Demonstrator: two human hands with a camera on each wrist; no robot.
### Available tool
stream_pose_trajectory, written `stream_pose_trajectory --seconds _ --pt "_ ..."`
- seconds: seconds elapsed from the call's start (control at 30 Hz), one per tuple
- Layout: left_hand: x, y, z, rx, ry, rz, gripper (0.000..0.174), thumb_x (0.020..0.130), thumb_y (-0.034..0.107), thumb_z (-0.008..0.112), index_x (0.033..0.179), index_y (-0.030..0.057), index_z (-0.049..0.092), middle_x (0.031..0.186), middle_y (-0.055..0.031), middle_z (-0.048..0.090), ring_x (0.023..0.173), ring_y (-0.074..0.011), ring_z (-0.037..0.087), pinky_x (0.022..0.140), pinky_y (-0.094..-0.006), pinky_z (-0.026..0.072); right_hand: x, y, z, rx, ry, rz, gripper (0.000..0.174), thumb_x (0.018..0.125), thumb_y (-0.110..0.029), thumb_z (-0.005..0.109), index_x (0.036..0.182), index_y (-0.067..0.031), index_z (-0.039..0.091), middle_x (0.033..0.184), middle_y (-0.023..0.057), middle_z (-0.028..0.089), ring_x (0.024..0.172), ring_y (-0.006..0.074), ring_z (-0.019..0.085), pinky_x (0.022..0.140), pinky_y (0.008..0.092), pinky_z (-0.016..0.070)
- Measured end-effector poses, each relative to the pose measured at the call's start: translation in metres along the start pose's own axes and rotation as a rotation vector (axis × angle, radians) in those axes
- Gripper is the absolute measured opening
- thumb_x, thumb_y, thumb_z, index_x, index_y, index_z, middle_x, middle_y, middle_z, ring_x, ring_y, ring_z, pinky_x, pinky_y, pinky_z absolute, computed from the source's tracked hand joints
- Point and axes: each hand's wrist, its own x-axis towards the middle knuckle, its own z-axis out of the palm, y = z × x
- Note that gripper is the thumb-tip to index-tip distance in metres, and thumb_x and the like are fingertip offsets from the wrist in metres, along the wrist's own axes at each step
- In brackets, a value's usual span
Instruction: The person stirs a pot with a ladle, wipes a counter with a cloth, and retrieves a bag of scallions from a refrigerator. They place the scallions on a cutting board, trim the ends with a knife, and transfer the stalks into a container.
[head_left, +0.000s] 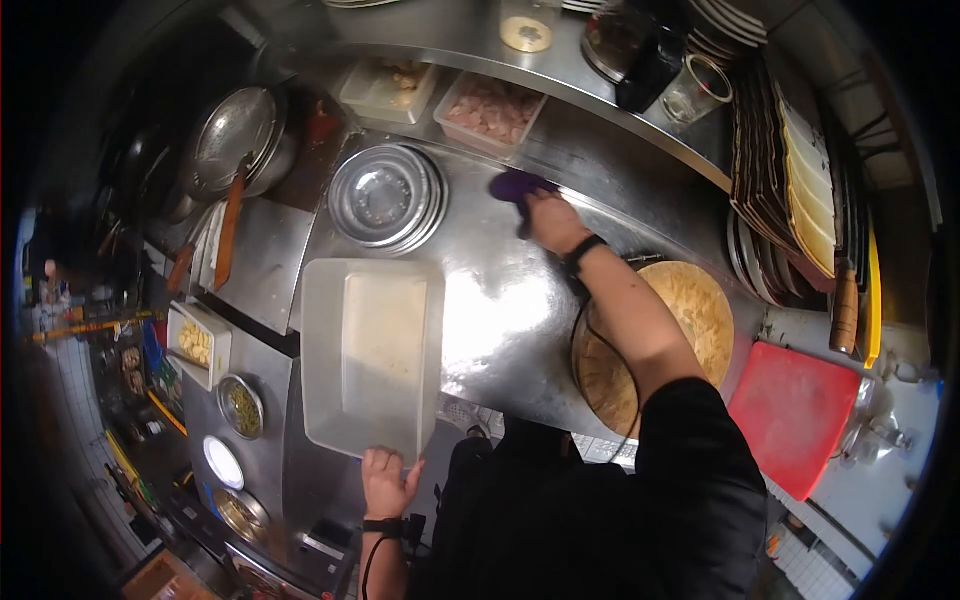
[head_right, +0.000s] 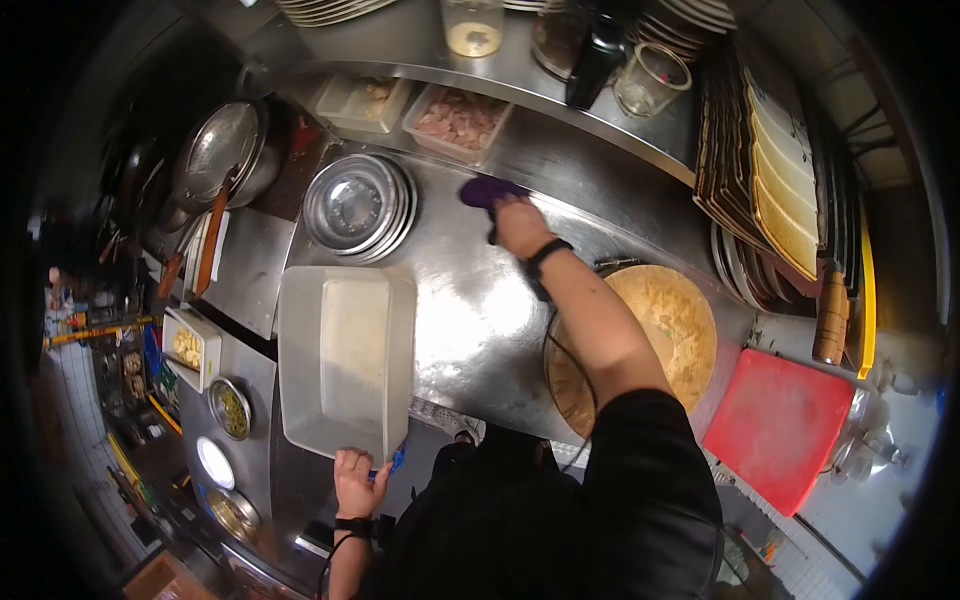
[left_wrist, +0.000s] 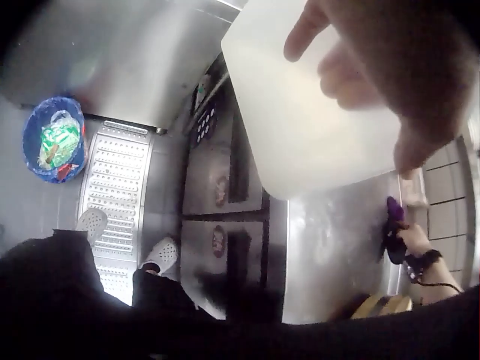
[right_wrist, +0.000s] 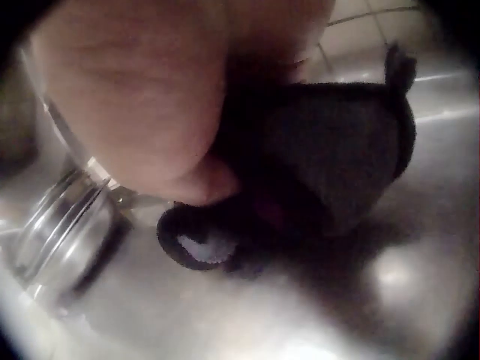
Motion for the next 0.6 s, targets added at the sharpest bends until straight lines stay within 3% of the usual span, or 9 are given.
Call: stream_pose_trajectory --seconds 0.1,0.23,0.3,0.33,0.37,0.4,0.43,0.47,0.6 --pt "-0.010 -0.004 -0.007 0.006 0.001 0.069 0.032 0.074 0.024 0.086 0.086 0.0010 0.067 0.093 -0.0136 0.064 0.093 -0.0356 0.059 0.083 -0.0464 0.0490 -0.033 0.024 -0.026 0.034 -0.116 0.222 0.040 0.080 -0.026 0.081 0.107 0.0033 0.074 0.113 0.0273 0.072 0.108 0.0390 0.070 0.097 0.0456 0.0558" --pt "-0.013 0.002 -0.016 0.030 -0.035 0.151 0.031 0.074 0.026 0.086 0.086 0.0023 0.069 0.093 -0.0117 0.065 0.094 -0.0337 0.060 0.084 -0.0451 0.0490 -0.056 0.039 -0.078 0.169 -0.050 0.463 0.032 0.083 -0.022 0.070 0.105 0.0000 0.077 0.110 0.0276 0.072 0.108 0.0410 0.070 0.098 0.0453 0.0547" --pt "-0.012 0.009 -0.015 0.012 -0.110 0.243 0.030 0.075 0.028 0.085 0.083 0.0036 0.069 0.092 -0.0099 0.064 0.095 -0.0312 0.060 0.085 -0.0430 0.0489 -0.052 0.054 -0.102 0.324 0.165 0.410 0.035 0.084 -0.022 0.070 0.110 0.0005 0.076 0.109 0.0260 0.073 0.107 0.0411 0.070 0.096 0.0437 0.0555" --pt "-0.010 0.010 -0.010 0.012 -0.111 0.241 0.030 0.075 0.028 0.085 0.083 0.0036 0.069 0.092 -0.0099 0.064 0.095 -0.0312 0.060 0.085 -0.0430 0.0489 -0.049 0.065 -0.110 0.362 0.291 0.318 0.048 0.085 -0.025 0.072 0.125 0.0006 0.069 0.108 0.0250 0.074 0.104 0.0403 0.071 0.094 0.0416 0.0562" --pt "-0.008 0.011 0.000 0.019 -0.132 0.294 0.032 0.074 0.029 0.087 0.082 0.0036 0.068 0.092 -0.0093 0.065 0.095 -0.0309 0.061 0.083 -0.0429 0.0503 -0.045 0.071 -0.113 0.460 0.445 0.215 0.068 0.084 -0.031 0.078 0.141 -0.0018 0.057 0.117 0.0281 0.070 0.109 0.0416 0.068 0.097 0.0419 0.0543" --pt "-0.003 0.014 0.006 0.024 -0.153 0.349 0.035 0.072 0.030 0.088 0.081 0.0036 0.068 0.093 -0.0087 0.066 0.096 -0.0306 0.062 0.082 -0.0429 0.0516 -0.047 0.059 -0.133 0.395 0.403 0.190 0.079 0.084 -0.036 0.081 0.149 -0.0030 0.049 0.133 0.0325 0.061 0.121 0.0442 0.062 0.103 0.0429 0.0505" --pt "0.006 0.023 0.010 0.043 -0.169 0.384 0.035 0.074 0.032 0.086 0.077 0.0052 0.065 0.086 -0.0074 0.063 0.089 -0.0280 0.063 0.074 -0.0394 0.0532 -0.050 0.044 -0.153 0.425 0.276 0.284 0.079 0.085 -0.037 0.081 0.149 -0.0033 0.050 0.143 0.0360 0.052 0.132 0.0469 0.053 0.110 0.0447 0.0459" --pt "0.013 0.031 0.015 0.043 -0.170 0.400 0.035 0.074 0.032 0.086 0.077 0.0052 0.065 0.086 -0.0074 0.063 0.089 -0.0280 0.063 0.074 -0.0394 0.0532 -0.054 0.040 -0.150 0.423 0.287 0.295 0.079 0.085 -0.037 0.081 0.149 -0.0033 0.050 0.143 0.0360 0.052 0.132 0.0469 0.053 0.110 0.0447 0.0459" --pt "0.047 0.059 0.051 0.017 -0.180 0.548 0.022 0.083 0.022 0.076 0.075 0.0074 0.061 0.084 -0.0091 0.062 0.082 -0.0267 0.064 0.069 -0.0367 0.0559 -0.102 0.012 -0.150 0.281 0.559 -0.067 0.074 0.086 -0.030 0.081 0.148 -0.0042 0.052 0.151 0.0333 0.046 0.140 0.0460 0.047 0.117 0.0456 0.0411"
